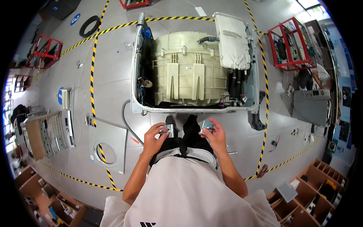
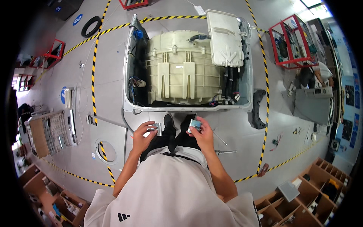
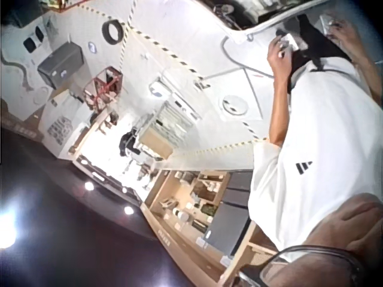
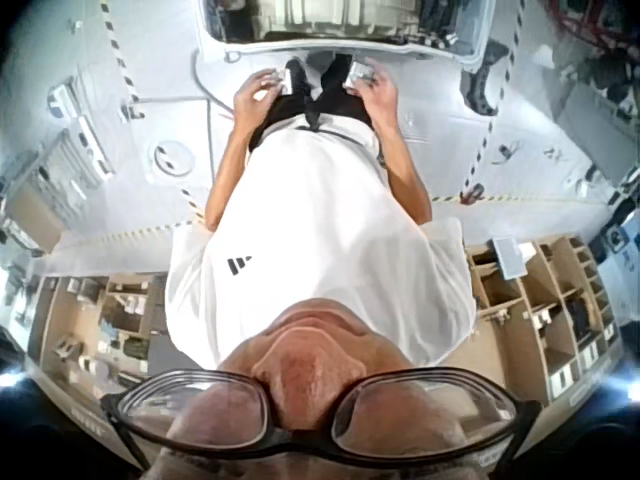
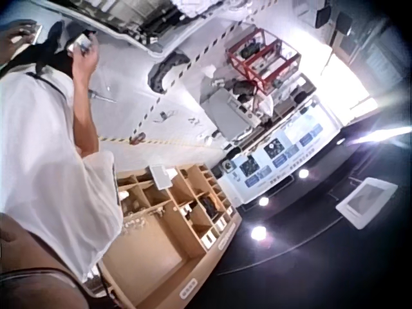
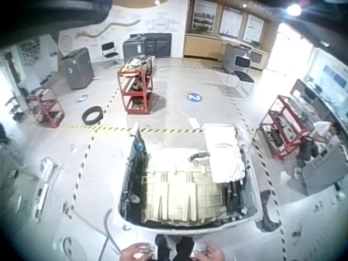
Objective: The person unscrews components from a washing machine frame using a power drill and then handles small metal brackets and bolts by hand.
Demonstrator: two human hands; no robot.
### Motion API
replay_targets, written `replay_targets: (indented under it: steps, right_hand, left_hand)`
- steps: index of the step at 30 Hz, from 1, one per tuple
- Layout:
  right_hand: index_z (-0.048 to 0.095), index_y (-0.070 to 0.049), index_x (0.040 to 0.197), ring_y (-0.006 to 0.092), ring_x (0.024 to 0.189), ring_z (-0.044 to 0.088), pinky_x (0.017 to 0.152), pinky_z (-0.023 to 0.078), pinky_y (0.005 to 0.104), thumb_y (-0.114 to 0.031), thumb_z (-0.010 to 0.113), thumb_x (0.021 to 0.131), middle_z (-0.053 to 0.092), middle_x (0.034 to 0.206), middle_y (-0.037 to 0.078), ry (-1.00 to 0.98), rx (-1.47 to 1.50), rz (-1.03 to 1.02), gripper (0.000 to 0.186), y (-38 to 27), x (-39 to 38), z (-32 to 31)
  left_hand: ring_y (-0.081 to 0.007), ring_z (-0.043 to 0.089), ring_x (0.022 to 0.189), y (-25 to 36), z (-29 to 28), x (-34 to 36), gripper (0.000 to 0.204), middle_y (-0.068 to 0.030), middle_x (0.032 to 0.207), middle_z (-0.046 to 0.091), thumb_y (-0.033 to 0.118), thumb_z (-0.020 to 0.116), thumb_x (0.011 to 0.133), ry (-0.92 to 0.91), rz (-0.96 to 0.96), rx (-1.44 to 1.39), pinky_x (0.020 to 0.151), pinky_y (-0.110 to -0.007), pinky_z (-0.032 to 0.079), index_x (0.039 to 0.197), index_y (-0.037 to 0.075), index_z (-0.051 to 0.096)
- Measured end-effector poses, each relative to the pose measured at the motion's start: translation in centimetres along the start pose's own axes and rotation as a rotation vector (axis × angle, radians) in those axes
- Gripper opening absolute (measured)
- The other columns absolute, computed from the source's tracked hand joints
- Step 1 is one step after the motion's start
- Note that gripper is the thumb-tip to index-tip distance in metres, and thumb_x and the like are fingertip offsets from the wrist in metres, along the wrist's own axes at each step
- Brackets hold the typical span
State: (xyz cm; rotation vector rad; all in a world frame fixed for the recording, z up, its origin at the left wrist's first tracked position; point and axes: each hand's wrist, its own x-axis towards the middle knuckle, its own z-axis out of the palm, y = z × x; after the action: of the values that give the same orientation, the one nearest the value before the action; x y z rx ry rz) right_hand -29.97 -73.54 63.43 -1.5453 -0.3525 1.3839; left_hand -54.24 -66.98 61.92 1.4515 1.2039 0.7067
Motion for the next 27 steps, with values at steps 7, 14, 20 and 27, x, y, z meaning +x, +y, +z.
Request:
replay_targets:
  steps: [7,14,20,27]
  right_hand:
    - [0.049,-0.003,0.112,0.0111,0.078,0.058,0.067,0.052,0.0248,-0.001,0.063,0.08,0.059,0.09,0.006,-0.185,-0.054,-0.067,0.035,-3.5,5.1,-2.1]
    - [0.049,-0.003,0.112,0.011,0.08,0.058,0.068,0.053,0.0271,-0.001,0.062,0.08,0.06,0.091,0.005,-0.21,-0.077,-0.043,0.035,-5.9,8.3,-3.8]
    - [0.048,-0.004,0.115,0.0119,0.082,0.057,0.068,0.053,0.027,-0.001,0.062,0.08,0.058,0.09,0.005,-0.175,-0.087,-0.064,0.038,-6.6,9.9,-3.6]
    - [0.05,-0.005,0.115,0.0144,0.086,0.057,0.068,0.054,0.0277,-0.002,0.063,0.08,0.055,0.1,0.007,-0.028,-0.081,-0.103,0.038,-6.4,9.9,-1.6]
  left_hand:
    - [-0.0161,0.059,0.085,1.5,1.9,-0.3,0.016,-0.011,0.109,0.056,0.001,0.066,0.076,0.114,-0.125,0.068,0.071,-0.026,0.05,0.092,0.001,0.065]
    - [-0.0169,0.057,0.096,2.1,4.7,-0.8,0.015,-0.0096,0.111,0.053,-0.001,0.063,0.079,0.166,-0.159,0.156,0.075,-0.025,0.05,0.093,0.0,0.064]
    - [-0.0161,0.056,0.098,2.8,5.2,0.3,0.014,-0.0111,0.115,0.055,-0.002,0.062,0.079,0.172,-0.244,0.033,0.078,-0.026,0.049,0.093,0.0,0.062]
    - [-0.0193,0.055,0.102,1.9,2.2,3.8,0.015,-0.0128,0.114,0.056,-0.001,0.062,0.08,0.149,-0.096,-0.009,0.083,-0.028,0.047,0.094,0.0,0.059]
